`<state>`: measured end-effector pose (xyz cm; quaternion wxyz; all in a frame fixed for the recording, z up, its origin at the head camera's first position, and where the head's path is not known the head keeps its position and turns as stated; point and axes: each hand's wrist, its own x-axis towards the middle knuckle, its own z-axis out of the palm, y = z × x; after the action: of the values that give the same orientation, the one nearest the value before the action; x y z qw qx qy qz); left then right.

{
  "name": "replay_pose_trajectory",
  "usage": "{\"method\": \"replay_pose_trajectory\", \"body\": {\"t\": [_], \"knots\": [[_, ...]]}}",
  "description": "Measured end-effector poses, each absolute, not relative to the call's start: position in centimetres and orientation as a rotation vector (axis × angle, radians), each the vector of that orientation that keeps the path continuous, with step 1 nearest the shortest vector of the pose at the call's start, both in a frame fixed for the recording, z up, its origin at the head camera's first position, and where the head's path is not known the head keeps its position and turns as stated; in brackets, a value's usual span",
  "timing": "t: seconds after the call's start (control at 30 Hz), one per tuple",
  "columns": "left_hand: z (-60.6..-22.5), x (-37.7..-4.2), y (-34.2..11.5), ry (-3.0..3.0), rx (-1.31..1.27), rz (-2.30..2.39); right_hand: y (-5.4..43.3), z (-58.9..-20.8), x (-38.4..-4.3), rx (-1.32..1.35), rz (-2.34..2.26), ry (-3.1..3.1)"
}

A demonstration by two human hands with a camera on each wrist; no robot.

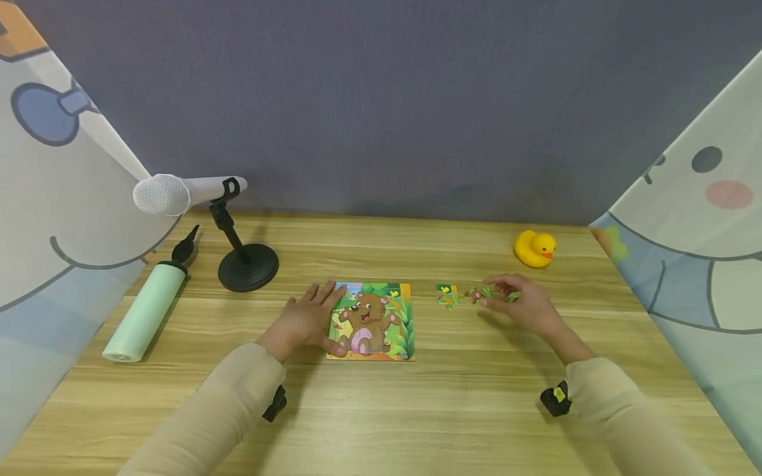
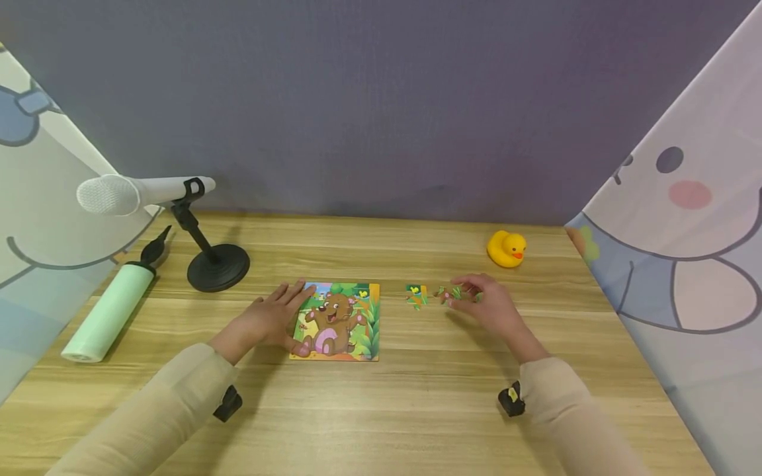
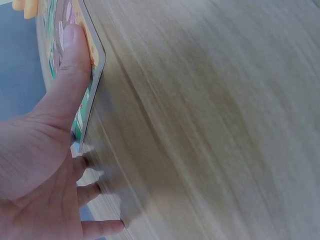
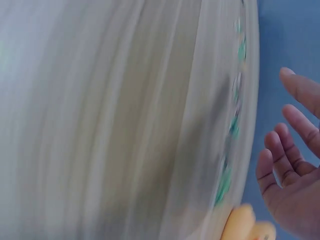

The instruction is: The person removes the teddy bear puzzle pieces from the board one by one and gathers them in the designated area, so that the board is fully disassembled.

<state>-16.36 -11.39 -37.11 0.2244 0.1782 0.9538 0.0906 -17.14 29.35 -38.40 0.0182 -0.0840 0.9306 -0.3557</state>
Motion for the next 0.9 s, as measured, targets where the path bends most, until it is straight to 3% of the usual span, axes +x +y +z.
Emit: {"method": "replay_pose_trajectory", "body": {"t": [0.57, 0.9], "knots": [[-37.1, -16.4, -11.4, 2.619, 0.479, 0.239, 20.9, -38.8, -17.3, -0.426, -1.273, 2.683], [-37.0, -16.3, -11.3, 2.621, 0.478, 0.250, 16.3, -39.0, -18.0, -0.297, -1.187, 2.741]]}}
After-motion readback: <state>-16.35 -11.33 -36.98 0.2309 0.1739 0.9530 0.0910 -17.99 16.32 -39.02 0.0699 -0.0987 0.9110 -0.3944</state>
